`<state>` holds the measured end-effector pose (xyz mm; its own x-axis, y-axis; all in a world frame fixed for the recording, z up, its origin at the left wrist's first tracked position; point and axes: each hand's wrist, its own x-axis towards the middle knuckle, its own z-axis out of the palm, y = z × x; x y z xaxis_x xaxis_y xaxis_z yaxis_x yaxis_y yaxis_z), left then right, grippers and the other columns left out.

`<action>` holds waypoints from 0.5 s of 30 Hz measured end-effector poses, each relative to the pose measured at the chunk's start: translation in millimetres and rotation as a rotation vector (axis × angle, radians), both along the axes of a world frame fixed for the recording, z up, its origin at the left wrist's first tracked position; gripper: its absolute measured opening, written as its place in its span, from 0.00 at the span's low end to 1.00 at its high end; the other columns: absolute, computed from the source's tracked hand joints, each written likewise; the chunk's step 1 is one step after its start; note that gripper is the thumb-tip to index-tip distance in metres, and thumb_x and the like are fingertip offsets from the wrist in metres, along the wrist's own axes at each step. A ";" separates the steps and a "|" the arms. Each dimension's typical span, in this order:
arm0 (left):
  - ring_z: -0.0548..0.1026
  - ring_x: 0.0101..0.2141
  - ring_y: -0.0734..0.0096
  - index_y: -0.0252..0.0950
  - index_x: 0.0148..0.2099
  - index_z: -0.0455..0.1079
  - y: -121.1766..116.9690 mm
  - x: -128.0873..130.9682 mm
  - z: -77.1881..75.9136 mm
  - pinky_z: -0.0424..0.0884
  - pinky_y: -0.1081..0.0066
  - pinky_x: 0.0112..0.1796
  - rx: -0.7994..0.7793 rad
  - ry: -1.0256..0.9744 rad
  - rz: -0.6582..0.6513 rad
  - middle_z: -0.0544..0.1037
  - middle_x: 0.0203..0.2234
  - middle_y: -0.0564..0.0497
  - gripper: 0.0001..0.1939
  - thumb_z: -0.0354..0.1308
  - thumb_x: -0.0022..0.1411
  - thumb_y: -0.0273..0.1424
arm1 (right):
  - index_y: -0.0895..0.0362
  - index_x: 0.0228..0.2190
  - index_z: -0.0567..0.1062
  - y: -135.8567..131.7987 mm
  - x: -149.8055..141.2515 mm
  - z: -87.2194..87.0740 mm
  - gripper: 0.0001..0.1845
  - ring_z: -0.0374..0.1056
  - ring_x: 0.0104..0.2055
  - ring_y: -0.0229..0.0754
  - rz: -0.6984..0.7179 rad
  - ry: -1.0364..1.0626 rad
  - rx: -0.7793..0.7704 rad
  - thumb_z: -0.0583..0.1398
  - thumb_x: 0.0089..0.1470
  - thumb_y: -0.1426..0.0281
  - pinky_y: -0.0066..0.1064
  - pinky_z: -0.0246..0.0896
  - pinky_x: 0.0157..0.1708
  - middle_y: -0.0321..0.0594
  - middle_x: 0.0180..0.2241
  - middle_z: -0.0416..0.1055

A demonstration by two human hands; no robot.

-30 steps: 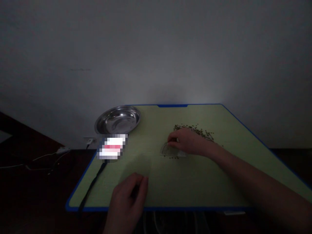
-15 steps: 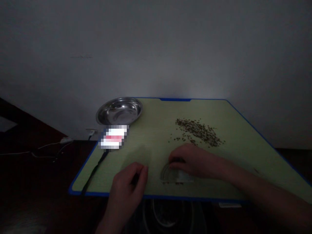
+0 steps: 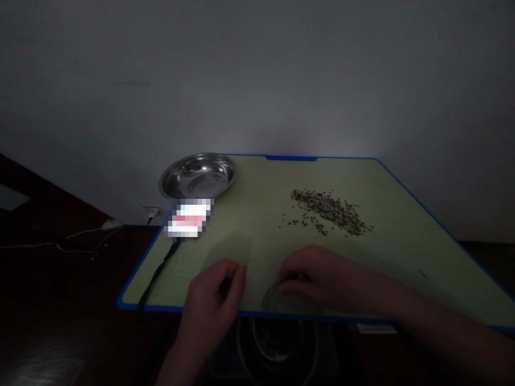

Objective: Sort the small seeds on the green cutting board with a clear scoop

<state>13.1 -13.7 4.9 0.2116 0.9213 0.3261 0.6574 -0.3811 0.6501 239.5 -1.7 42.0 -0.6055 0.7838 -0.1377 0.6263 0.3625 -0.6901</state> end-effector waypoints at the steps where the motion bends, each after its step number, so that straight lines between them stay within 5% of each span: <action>1: 0.67 0.18 0.76 0.38 0.24 0.63 0.2 0.3 0.1 0.61 0.74 0.21 0.002 0.000 0.001 0.67 0.16 0.57 0.16 0.51 0.65 0.33 | 0.54 0.31 0.80 -0.3 0.3 1.9 0.08 0.68 0.28 0.36 -0.006 0.007 0.001 0.60 0.58 0.68 0.27 0.57 0.29 0.35 0.28 0.78; 6: 0.67 0.18 0.77 0.38 0.23 0.63 0.5 -0.4 0.5 0.60 0.74 0.21 0.017 0.006 -0.003 0.67 0.16 0.57 0.16 0.51 0.65 0.32 | 0.53 0.30 0.80 -2.4 25.3 8.9 0.10 0.66 0.26 0.37 -0.202 0.038 0.027 0.60 0.58 0.65 0.28 0.57 0.27 0.34 0.25 0.75; 15: 0.71 0.20 0.75 0.39 0.26 0.69 1.8 -6.6 4.3 0.66 0.75 0.23 -0.067 -0.039 0.019 0.72 0.18 0.57 0.15 0.53 0.64 0.37 | 0.54 0.23 0.74 17.2 145.6 13.9 0.23 0.58 0.20 0.37 -0.794 0.166 0.206 0.61 0.49 0.47 0.29 0.52 0.20 0.35 0.19 0.67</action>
